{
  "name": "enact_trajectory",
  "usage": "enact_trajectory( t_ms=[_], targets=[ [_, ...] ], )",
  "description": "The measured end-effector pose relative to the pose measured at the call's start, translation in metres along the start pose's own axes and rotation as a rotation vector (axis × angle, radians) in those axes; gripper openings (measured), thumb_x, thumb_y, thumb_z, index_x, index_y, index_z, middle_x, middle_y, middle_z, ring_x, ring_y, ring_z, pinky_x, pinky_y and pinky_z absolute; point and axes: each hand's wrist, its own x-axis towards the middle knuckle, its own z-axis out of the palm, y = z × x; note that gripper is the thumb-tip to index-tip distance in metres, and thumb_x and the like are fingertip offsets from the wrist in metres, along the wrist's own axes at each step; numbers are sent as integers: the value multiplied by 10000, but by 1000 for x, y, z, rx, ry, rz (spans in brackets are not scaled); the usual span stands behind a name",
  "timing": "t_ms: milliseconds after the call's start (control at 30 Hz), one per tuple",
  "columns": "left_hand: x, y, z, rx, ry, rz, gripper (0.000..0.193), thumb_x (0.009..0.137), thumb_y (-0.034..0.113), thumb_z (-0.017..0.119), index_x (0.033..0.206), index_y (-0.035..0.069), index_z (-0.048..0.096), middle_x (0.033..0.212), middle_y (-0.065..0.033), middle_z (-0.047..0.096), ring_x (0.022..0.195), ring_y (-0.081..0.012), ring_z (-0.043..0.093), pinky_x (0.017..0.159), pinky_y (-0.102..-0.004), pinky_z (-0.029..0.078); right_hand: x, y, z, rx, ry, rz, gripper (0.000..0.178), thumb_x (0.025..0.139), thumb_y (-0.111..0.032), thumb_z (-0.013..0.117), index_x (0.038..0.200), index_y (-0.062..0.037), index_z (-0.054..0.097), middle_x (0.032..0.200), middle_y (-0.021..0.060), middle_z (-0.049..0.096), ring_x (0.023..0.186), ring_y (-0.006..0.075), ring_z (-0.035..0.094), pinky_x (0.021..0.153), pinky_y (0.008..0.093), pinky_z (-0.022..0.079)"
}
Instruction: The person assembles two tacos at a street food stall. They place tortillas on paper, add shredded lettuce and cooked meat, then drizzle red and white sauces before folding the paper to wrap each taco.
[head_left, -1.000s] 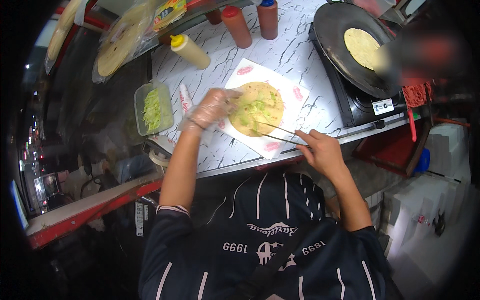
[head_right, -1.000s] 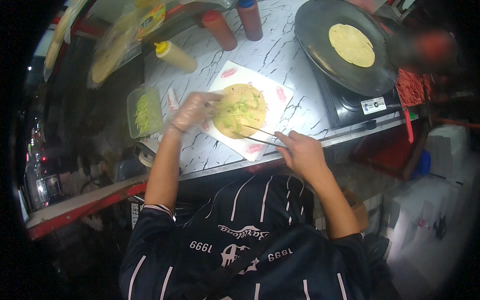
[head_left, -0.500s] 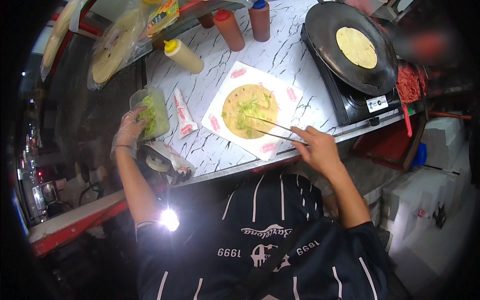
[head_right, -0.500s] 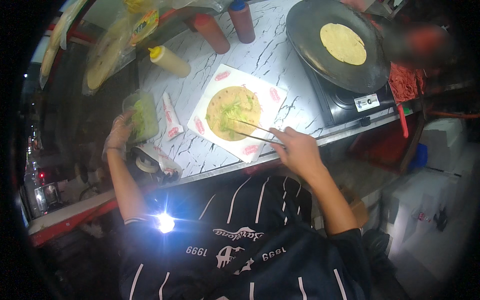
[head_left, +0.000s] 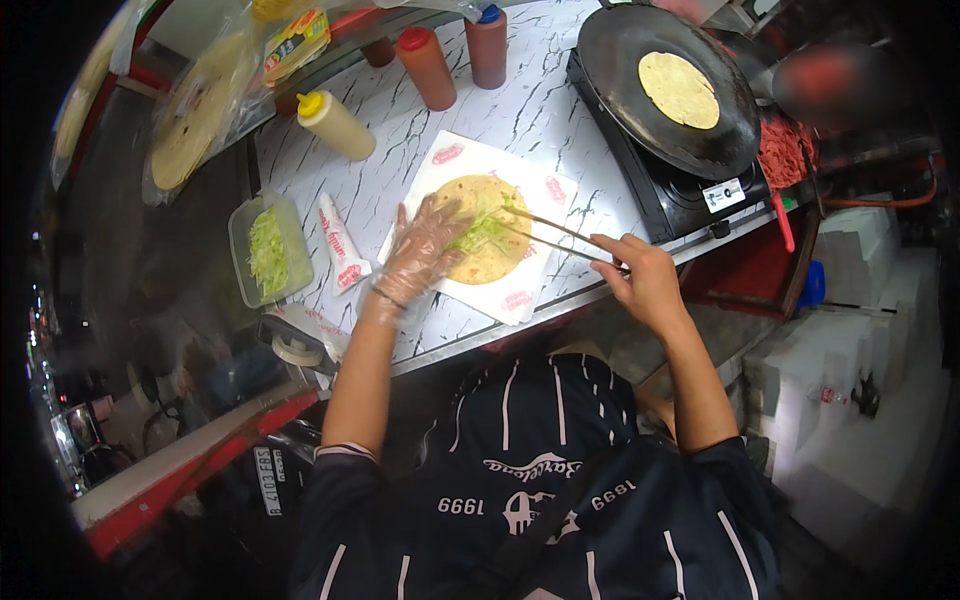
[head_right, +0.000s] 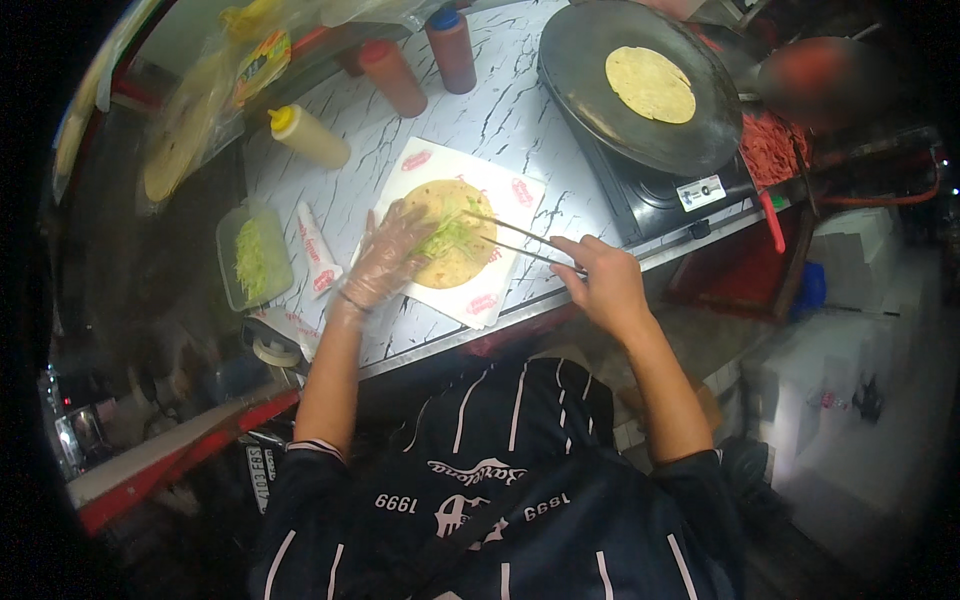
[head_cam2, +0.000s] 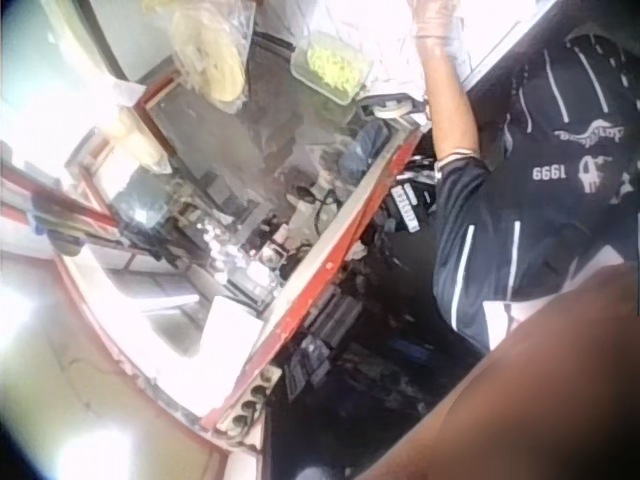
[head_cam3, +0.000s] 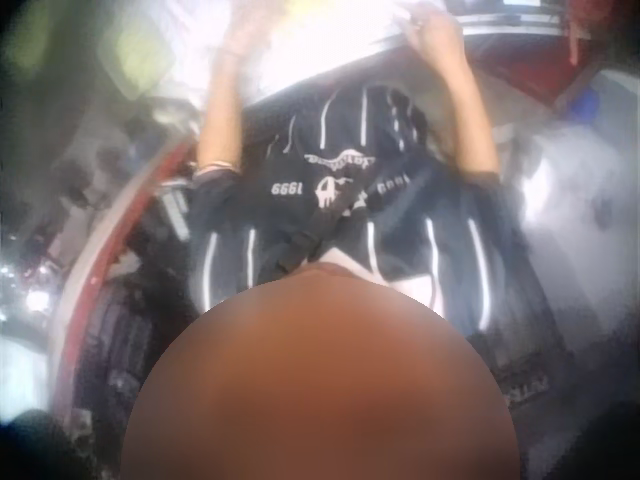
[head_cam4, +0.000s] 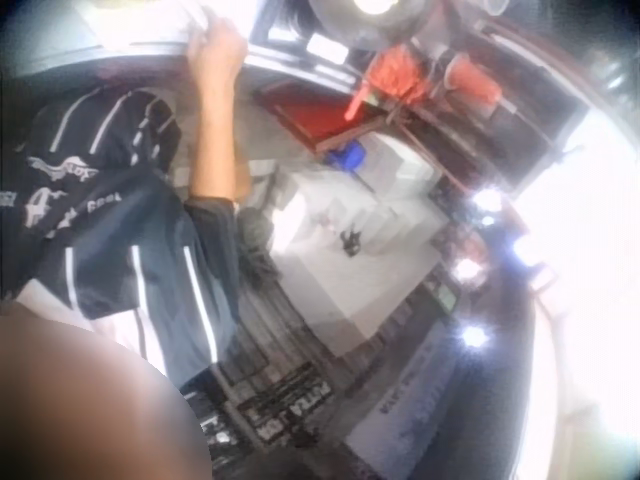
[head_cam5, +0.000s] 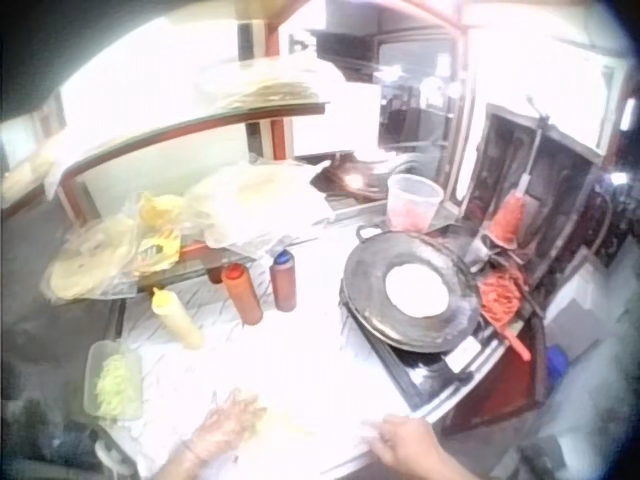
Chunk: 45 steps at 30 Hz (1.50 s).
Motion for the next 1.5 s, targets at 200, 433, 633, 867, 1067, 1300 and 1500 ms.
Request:
enact_trajectory(
  t_ms=[200, 433, 633, 867, 1067, 1300, 1500],
  targets=[
    [-32, 2, -25, -201, 401, -278, 733, 869, 248, 840, 1510, 14, 571, 1530, -201, 597, 1402, -393, 572, 1209, -435, 440, 7, 7, 5, -20, 46, 133, 339, 938, -250, 795, 1257, -136, 777, 865, 130, 687, 769, 356, 700, 706, 462, 551],
    [-25, -5, 11, -276, 467, -193, 498, 877, 133, 786, 1354, 25, 694, 1336, -192, 720, 1195, -400, 683, 1056, -479, 531, -2, -1, 7, -3, 7, 3, 362, 936, -271, 793, 1273, -141, 771, 872, 122, 678, 778, 345, 692, 707, 456, 553],
    [-27, 3, 2, -441, 498, -109, 468, 929, 85, 721, 1384, -9, 668, 1308, -227, 727, 1115, -423, 722, 959, -458, 587, -15, 0, -18, -7, -58, -68, 389, 935, -252, 787, 1310, -156, 753, 899, 110, 634, 818, 342, 683, 710, 450, 549],
    [-1, 52, 20, -46, 386, -98, 507, 979, 366, 728, 1380, 56, 703, 1525, -179, 616, 1493, -419, 472, 1262, -573, 291, -22, 101, -186, -360, 448, -42, 401, 885, -68, 806, 1279, -143, 786, 869, 92, 640, 778, 287, 659, 701, 415, 537],
    [3, 58, 4, -191, 580, -230, 403, 940, 172, 762, 1314, 30, 709, 1431, -200, 663, 1392, -414, 567, 1197, -529, 418, 45, 178, -203, -523, 488, -379, 459, 823, -65, 732, 1268, -161, 791, 849, 52, 616, 773, 257, 649, 670, 388, 516],
    [16, 96, -20, 70, 702, -442, 375, 951, 106, 757, 1313, 23, 706, 1438, -206, 657, 1357, -402, 596, 1168, -516, 451, 136, 220, -280, -191, 530, -427, 471, 919, -176, 809, 1379, -126, 723, 866, 110, 603, 705, 287, 631, 645, 401, 519],
    [7, 124, -1, -8, 710, -550, 348, 980, 102, 739, 1318, 29, 705, 1465, -209, 641, 1367, -395, 586, 1176, -523, 438, 140, 280, -300, 113, 553, -160, 386, 976, -207, 779, 1311, -21, 730, 891, 171, 713, 756, 301, 711, 727, 381, 564]
  ],
)
